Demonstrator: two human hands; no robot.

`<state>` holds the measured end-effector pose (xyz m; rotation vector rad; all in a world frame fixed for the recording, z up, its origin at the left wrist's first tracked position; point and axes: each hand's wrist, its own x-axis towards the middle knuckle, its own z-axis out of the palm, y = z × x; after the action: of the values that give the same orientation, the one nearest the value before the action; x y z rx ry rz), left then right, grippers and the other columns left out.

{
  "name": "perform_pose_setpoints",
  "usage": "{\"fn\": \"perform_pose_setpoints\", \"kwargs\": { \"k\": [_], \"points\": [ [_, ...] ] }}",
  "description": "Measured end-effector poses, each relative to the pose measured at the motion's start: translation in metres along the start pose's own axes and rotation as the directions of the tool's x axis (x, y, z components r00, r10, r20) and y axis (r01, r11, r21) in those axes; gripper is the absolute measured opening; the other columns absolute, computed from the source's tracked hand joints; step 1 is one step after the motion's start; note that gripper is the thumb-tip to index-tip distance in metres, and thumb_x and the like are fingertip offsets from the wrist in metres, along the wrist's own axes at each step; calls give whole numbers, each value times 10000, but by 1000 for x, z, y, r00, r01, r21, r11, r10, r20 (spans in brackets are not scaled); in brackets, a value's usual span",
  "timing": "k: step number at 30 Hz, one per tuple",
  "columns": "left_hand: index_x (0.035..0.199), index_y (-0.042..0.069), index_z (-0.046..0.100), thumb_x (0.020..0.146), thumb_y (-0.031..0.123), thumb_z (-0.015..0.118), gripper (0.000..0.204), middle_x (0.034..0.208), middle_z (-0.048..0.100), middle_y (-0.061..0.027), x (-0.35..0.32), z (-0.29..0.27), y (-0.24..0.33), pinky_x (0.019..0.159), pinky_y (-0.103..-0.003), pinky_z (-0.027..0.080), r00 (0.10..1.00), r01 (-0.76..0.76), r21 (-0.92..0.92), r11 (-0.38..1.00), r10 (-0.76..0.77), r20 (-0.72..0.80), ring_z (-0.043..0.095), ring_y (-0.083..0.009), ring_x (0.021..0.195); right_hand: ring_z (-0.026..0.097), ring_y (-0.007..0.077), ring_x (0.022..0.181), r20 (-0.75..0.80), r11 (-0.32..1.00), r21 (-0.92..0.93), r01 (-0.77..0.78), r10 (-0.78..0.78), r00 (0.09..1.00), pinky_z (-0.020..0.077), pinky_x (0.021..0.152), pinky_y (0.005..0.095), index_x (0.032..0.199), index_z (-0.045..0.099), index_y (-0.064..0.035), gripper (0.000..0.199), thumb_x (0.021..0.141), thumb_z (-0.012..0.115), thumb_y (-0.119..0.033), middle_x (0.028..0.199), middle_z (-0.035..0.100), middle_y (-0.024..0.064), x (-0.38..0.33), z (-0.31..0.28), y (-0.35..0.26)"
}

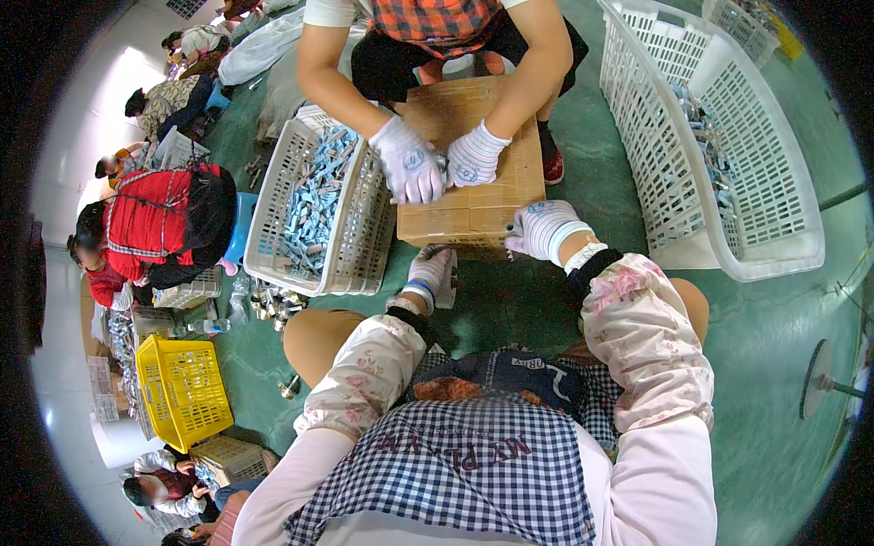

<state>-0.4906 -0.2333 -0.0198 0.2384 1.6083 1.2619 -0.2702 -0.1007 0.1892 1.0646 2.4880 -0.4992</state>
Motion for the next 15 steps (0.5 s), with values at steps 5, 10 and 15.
{"fn": "perform_pose_setpoints", "kwargs": {
  "k": [5, 10, 15],
  "points": [
    [1058, 69, 589, 914, 72, 599, 145, 958, 632, -15, 7, 15, -14, 762, -307, 507, 996, -72, 61, 996, 69, 52, 577, -151, 841, 676, 297, 914, -7, 1000, -13, -29, 28, 1000, 520, 820, 413, 980, 694, -92, 447, 896, 549, -506, 950, 707, 128, -5, 5, 11],
    [1169, 41, 513, 945, 141, 565, 251, 1096, 587, -68, 98, -24, -116, 865, -326, 476, 974, -224, 17, 974, 223, 46, 549, -171, 974, 675, 300, 918, 8, 1000, -17, -23, 23, 1000, 520, 822, 416, 973, 693, -90, 455, 897, 542, -512, 954, 706, 131, -15, -2, 7],
    [1283, 28, 433, 966, 213, 545, 384, 1180, 559, -132, 118, -104, -138, 936, -341, 453, 944, -319, 80, 944, 324, -60, 533, -206, 1068, 673, 304, 930, -33, 993, -8, 117, -117, 993, 518, 828, 423, 984, 695, -89, 467, 893, 538, -519, 967, 707, 134, -15, -3, -12]
  ]
}}
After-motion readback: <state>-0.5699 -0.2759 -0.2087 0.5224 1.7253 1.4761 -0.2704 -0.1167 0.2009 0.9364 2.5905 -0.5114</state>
